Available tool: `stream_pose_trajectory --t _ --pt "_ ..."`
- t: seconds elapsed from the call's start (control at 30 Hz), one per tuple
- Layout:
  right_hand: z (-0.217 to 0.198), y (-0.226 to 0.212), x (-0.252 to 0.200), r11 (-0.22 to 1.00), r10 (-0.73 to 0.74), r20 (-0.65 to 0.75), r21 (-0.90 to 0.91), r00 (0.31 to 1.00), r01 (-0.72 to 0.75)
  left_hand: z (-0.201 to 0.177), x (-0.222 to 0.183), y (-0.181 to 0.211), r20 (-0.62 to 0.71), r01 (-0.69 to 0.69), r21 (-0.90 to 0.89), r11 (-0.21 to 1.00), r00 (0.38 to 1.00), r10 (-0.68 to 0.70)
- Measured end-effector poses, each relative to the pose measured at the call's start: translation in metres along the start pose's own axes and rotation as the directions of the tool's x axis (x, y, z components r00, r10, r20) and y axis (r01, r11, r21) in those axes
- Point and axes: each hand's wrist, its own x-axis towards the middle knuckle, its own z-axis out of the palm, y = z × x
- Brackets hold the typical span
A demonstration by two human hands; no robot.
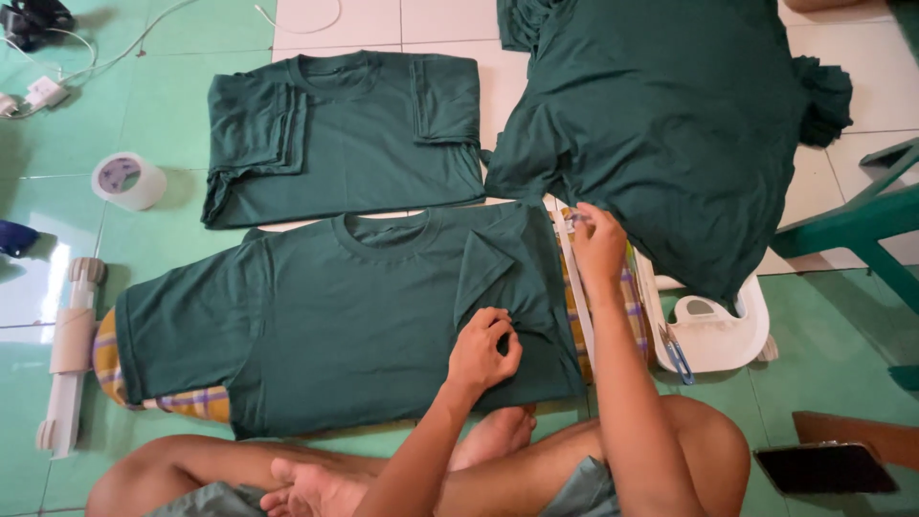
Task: Smoothing green t-shirts on a small ironing board and positioning a large syringe tool on the fabric.
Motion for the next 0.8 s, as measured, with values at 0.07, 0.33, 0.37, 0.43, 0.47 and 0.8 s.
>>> stream_pose_trajectory --t 0.07,0.33,0.37,0.43,0.47,0.8 --pt "-0.013 -0.047 -0.005 0.999 0.035 0.020 -0.005 0.999 -0.035 -0.008 0.005 0.009 -0.048 -0.044 0.027 0.999 0.998 0.045" --pt "-0.031 -0.162 -0.061 0.926 0.360 0.570 -0.312 0.739 -0.210 -0.051 0.006 -0.007 -0.475 0.215 -0.034 0.976 0.856 -0.205" --pt "-0.025 -0.155 -0.067 0.914 0.388 0.552 -0.332 0.738 -0.232 -0.055 0.004 -0.014 -0.477 0.378 -0.181 0.908 0.773 -0.417" --pt "-0.009 -0.131 -0.079 0.905 0.404 0.540 -0.350 0.738 -0.240 -0.078 0.000 -0.032 -0.457 0.515 -0.328 0.792 0.648 -0.610" --pt "0.001 -0.114 -0.085 0.912 0.403 0.539 -0.303 0.739 -0.276 -0.095 -0.002 -0.043 -0.348 0.544 -0.360 0.758 0.675 -0.650" --pt "-0.019 -0.187 -0.067 0.892 0.443 0.594 -0.220 0.671 -0.394 -0.340 -0.037 -0.118 -0.243 0.415 0.762 0.497 0.895 -0.374"
